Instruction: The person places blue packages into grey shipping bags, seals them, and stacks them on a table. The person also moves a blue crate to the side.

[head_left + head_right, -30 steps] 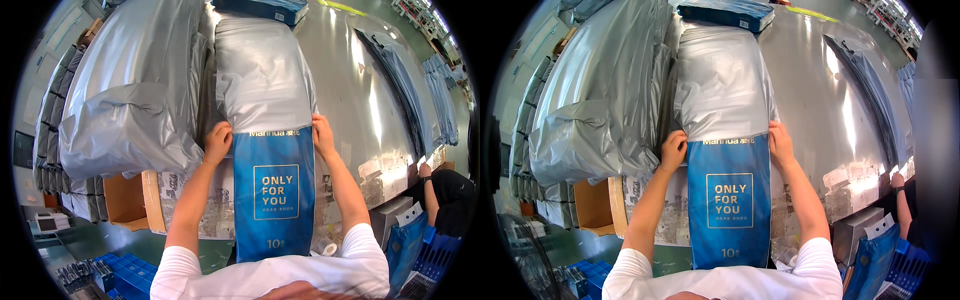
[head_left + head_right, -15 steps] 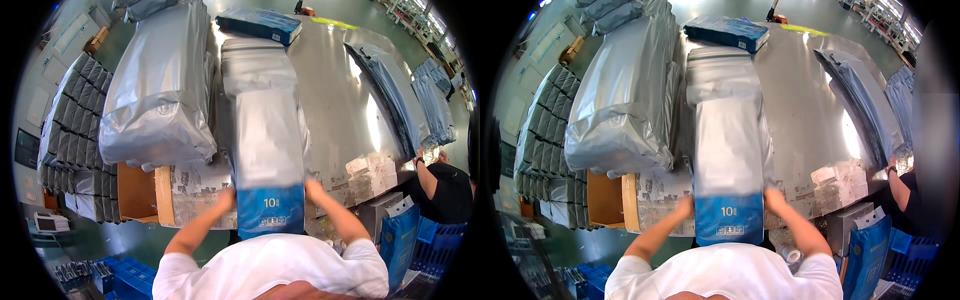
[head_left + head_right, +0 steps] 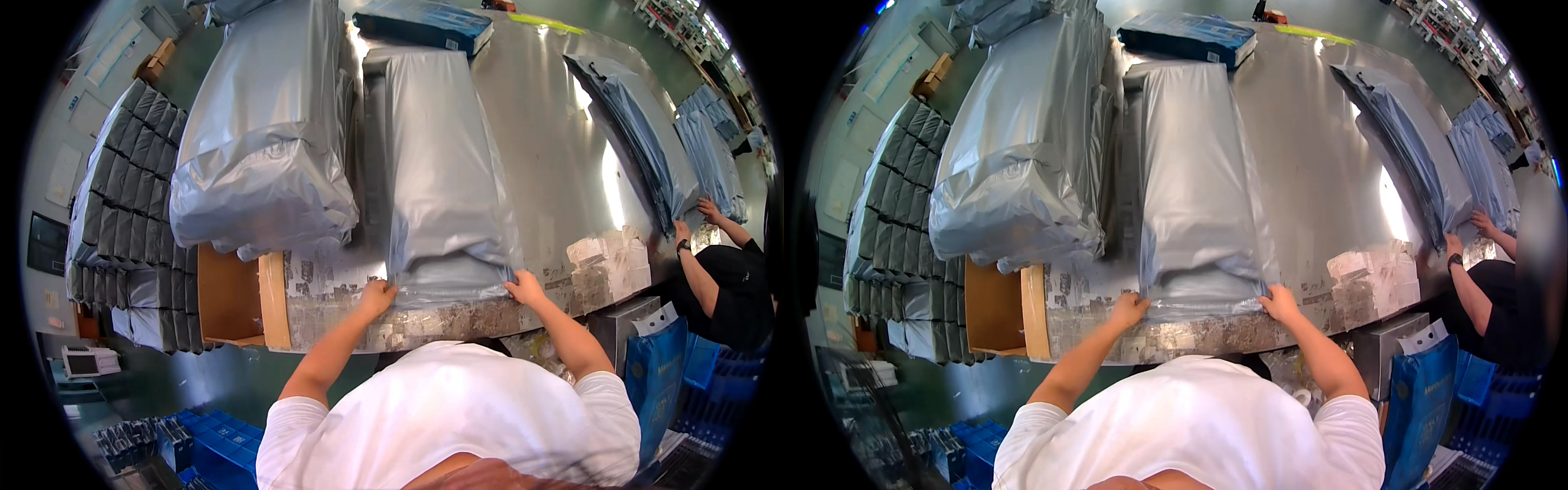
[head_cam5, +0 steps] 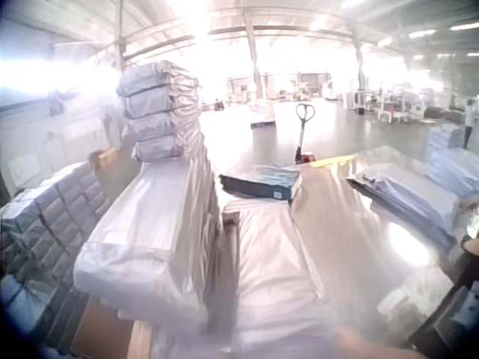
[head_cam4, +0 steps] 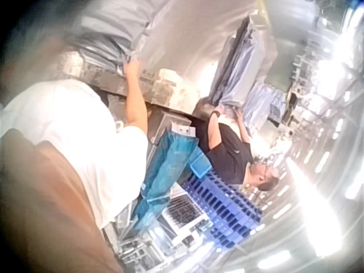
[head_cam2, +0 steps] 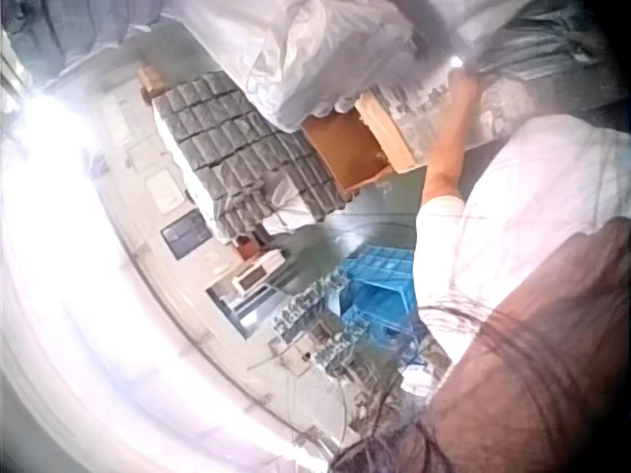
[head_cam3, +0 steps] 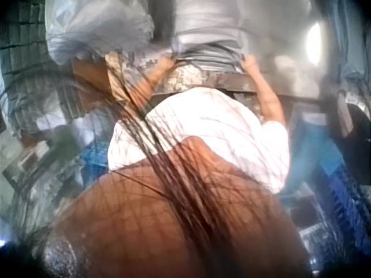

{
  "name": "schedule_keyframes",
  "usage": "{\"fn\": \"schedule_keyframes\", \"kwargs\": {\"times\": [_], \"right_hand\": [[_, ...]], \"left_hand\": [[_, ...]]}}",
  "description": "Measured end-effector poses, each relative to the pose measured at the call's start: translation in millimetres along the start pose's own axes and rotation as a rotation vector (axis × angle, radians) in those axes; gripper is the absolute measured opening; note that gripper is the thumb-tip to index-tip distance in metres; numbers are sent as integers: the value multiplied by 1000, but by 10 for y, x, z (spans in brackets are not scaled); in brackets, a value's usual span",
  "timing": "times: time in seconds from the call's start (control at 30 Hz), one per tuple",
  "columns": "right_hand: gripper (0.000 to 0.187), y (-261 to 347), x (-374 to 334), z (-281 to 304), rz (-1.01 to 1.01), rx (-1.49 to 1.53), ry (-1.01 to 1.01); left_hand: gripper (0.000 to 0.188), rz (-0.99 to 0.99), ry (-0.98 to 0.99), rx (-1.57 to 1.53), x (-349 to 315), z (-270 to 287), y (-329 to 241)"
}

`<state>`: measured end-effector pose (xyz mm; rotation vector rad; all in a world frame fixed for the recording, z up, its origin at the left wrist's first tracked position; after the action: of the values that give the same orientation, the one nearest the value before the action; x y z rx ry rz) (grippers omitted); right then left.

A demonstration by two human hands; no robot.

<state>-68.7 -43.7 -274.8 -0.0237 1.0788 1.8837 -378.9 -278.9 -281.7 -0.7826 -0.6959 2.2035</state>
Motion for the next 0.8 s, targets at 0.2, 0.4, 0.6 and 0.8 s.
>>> {"fn": "schedule_keyframes", "kwargs": {"times": [0.2,0.4,0.6,0.8], "right_hand": [[22,-111,-563,-473,77,-254,361],[26,2155,-331,-1161,809,278,-125],[10,1473,-266,-989,260,1009,-72],[17,-963,-2147,-821,151,-493,823]], "left_hand": [[27,239,104,-487,-308,-110,248],[14,138,317,-856,-349,-300,-42],[16,118,355,-776,-345,-303,134],[14,297,487,-592,-472,-212,282]]}}
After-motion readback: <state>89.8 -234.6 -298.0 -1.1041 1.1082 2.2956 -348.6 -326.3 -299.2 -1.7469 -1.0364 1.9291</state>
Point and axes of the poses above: each hand's wrist, its own x-axis towards the middle knuckle, its own z-axis out of the back of the hand, y = z × x, the point moved 9 cm from there along x, towards the middle knuckle, and after that the axes turned 2 degrees about x, right-handed, at the moved point
